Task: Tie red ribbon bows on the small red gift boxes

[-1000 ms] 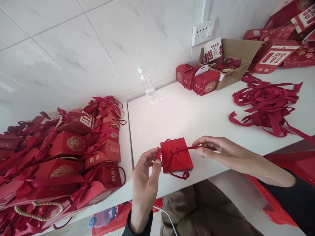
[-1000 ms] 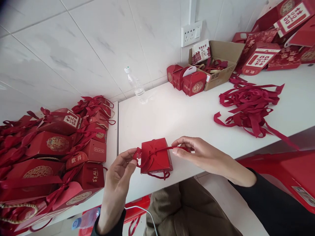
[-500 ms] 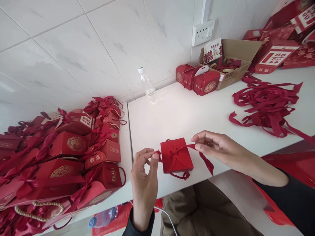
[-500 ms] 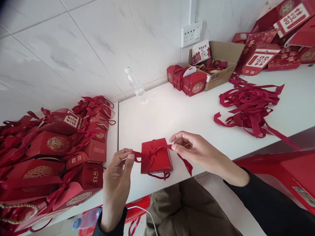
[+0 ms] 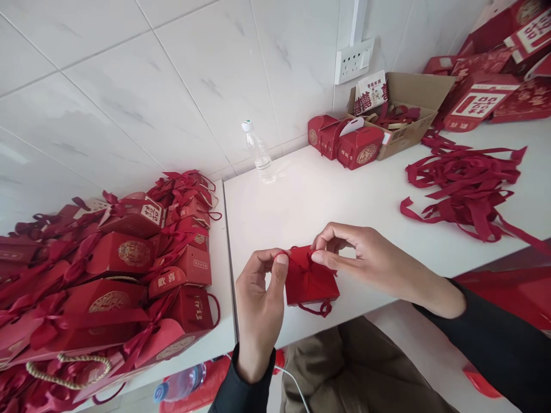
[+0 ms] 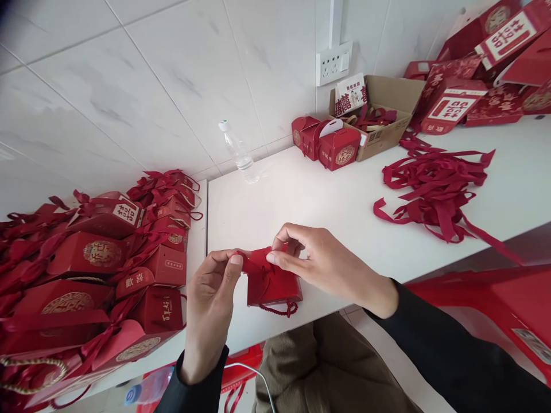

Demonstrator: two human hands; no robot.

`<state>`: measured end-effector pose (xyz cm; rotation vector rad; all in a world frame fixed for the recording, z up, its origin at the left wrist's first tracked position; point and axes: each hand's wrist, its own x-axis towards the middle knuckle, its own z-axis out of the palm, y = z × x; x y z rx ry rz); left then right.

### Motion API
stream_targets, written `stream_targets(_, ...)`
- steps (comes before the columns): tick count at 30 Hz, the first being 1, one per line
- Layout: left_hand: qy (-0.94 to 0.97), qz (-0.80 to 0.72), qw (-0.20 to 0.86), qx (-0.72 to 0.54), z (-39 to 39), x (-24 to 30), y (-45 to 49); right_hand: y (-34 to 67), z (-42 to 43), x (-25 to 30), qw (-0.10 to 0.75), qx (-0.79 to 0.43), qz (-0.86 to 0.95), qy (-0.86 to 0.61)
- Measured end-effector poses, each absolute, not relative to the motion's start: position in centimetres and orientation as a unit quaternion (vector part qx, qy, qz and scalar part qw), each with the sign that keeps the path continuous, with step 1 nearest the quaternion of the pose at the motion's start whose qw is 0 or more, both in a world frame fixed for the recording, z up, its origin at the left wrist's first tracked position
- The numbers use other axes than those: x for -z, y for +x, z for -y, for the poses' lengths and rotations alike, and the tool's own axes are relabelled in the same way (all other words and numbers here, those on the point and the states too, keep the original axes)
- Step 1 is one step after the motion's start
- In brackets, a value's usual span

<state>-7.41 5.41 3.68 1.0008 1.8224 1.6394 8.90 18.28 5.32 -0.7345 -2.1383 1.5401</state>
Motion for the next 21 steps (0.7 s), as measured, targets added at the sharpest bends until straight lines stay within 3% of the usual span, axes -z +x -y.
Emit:
stream_targets(6,0.325,-0.649,0.31,-0.614,-6.3,-3.7,-7.4,7.4,-18.4,-5.3,0.194,-0.614,0.73,-0.229)
stream_targets(16,0.318,-0.578,0.45,-0.603,-6.2,-3.9,-7.6,7.4,-18.4,-5.6,0.203,-0.584,0.754,-0.222)
stream_targets(21,0.349,-0.604,0.427,-0.575,-6.2,-3.7,-7.5,7.5,-18.3,-5.5,0.198,-0.59,0.751,-0.22)
